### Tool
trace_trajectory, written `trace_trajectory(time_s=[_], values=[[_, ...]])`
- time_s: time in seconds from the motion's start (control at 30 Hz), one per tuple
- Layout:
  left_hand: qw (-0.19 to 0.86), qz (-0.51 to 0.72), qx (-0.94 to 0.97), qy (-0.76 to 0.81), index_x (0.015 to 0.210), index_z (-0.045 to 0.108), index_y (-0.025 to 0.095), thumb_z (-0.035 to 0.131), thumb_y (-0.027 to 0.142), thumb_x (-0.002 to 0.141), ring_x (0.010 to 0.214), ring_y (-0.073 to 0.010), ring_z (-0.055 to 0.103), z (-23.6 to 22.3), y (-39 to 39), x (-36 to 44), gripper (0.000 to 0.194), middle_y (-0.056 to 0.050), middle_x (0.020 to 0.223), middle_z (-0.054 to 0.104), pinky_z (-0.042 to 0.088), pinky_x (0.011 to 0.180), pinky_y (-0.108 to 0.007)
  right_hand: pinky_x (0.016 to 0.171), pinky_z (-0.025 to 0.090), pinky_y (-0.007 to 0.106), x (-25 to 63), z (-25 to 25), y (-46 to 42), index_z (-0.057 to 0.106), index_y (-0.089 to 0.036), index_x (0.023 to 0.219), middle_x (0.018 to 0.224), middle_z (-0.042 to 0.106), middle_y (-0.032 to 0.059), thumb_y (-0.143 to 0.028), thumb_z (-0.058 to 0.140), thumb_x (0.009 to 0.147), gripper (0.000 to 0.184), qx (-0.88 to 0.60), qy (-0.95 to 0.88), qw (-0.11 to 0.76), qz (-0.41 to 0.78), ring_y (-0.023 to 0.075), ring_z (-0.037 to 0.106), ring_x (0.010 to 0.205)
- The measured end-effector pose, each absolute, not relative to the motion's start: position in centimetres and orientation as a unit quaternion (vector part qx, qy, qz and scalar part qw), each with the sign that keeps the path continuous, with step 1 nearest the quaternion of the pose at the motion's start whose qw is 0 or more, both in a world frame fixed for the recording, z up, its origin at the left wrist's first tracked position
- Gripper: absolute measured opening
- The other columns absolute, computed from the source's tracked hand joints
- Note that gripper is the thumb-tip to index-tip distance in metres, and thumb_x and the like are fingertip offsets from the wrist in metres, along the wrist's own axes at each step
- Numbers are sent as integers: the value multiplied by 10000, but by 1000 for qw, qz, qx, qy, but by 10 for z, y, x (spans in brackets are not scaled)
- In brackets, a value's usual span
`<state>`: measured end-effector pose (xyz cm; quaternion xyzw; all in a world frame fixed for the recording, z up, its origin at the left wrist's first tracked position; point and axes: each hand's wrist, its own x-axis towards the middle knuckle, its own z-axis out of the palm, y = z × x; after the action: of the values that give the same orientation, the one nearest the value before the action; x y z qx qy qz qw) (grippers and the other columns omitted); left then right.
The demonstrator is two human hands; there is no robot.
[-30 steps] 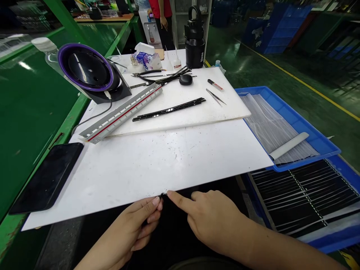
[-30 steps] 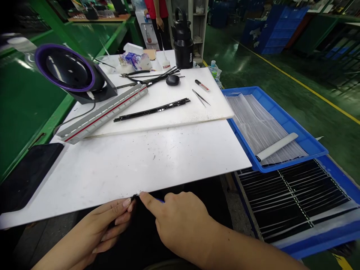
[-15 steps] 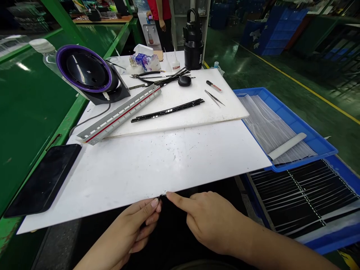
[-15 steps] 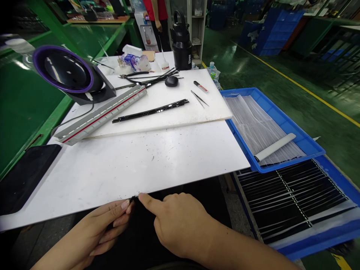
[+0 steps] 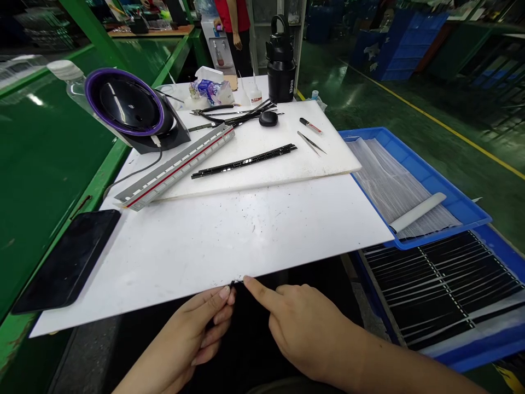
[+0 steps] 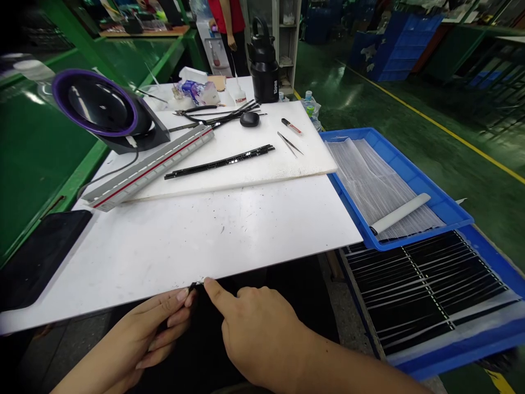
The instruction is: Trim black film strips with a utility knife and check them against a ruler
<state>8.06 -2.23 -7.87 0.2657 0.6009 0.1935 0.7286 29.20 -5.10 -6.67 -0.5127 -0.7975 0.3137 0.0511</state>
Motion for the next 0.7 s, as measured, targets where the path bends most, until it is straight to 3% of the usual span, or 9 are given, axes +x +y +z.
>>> trace_trajectory(time_s=[0.27, 0.5, 0.7], values=[[725, 210, 254, 604, 805, 641, 155, 728, 544, 773, 495, -40, 193, -79, -27, 85, 400, 44, 669, 388, 120, 377, -132, 712, 496, 329, 291, -63, -50, 331, -243, 1553, 978, 756, 76, -135, 369, 910, 654, -502, -786, 74, 352, 238, 720, 820], [721, 225, 240, 610, 811, 647, 162, 749, 567, 743, 489, -37, 203, -80, -28, 90, 423, 45, 666, 397, 134, 375, -128, 593, 464, 330, 287, -65, -51, 296, -292, 1562, 874, 736, 62, -167, 375, 912, 667, -515, -786, 57, 338, 249, 710, 713], [716, 226, 229, 619, 788, 646, 160, 793, 614, 670, 483, -32, 207, -78, -28, 90, 492, 50, 648, 404, 140, 368, -121, 469, 348, 300, 279, -67, -54, 235, -288, 1576, 819, 697, 56, -175, 411, 915, 693, -522, -802, 7, 291, 242, 670, 609]])
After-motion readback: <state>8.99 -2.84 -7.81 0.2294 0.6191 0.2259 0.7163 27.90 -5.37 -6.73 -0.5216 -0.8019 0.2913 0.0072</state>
